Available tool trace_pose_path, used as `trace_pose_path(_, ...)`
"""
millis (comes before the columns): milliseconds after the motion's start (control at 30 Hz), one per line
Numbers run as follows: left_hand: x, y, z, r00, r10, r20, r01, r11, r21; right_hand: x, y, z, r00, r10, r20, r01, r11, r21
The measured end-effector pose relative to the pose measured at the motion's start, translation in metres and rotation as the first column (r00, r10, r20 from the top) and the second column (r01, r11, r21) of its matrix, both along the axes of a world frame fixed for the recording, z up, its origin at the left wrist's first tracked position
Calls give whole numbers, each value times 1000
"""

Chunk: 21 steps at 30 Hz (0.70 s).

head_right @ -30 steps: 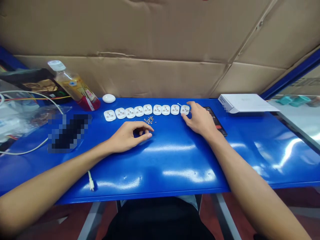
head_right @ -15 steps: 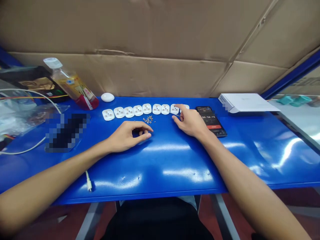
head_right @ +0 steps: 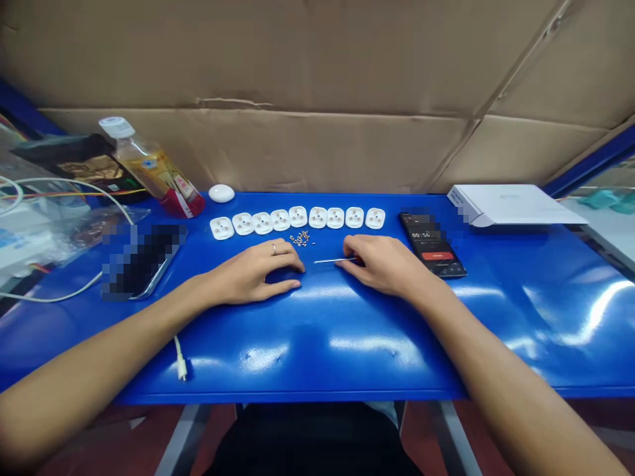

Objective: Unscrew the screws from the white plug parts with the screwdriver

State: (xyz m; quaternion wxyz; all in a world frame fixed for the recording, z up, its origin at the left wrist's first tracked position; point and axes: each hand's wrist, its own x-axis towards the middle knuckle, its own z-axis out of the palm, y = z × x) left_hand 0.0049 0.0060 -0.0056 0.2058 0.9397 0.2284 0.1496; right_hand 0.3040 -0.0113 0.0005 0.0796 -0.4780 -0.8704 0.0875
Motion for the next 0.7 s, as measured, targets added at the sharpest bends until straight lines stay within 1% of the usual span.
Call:
trace_pose_path(67, 0, 1, 1, 999, -40, -4, 40, 999, 10, 6, 3, 0, 997, -57, 59, 56, 998, 26)
trace_pose_path(167, 2, -2, 5, 990, -130, -50, 131, 991, 16, 9, 4, 1, 985, -79, 153, 67, 995, 80)
trace_pose_path(233, 3, -6, 10, 981, -157, -115, 159, 987, 14, 8, 2, 2, 973, -98, 209, 77, 991, 109)
trace_pose_path(333, 4, -18, 18, 957, -139, -254, 138, 990, -21, 1, -4, 6, 958, -122, 259, 70, 977, 202)
trace_pose_path(400, 4, -26, 21, 936, -103, -337, 91, 995, -49, -6, -11, 9, 972, -68, 225, 11, 970, 245)
trace_pose_path(433, 5, -29, 21, 926, -89, -366, 71, 996, -61, -10, -16, 10, 986, -12, 167, -27, 972, 233)
trace_pose_path(500, 7, -34, 19, 916, -75, -394, 48, 996, -78, -21, -26, 11, 990, 117, 80, -125, 986, 108)
trace_pose_path(600, 10, -41, 16, 911, -51, -410, 18, 996, -83, -34, -39, 6, 981, 188, 46, -183, 978, -97)
trace_pose_path(700, 14, -48, 16, 888, -3, -459, -31, 997, -67, -39, -46, 0, 980, 196, 43, -187, 969, -159)
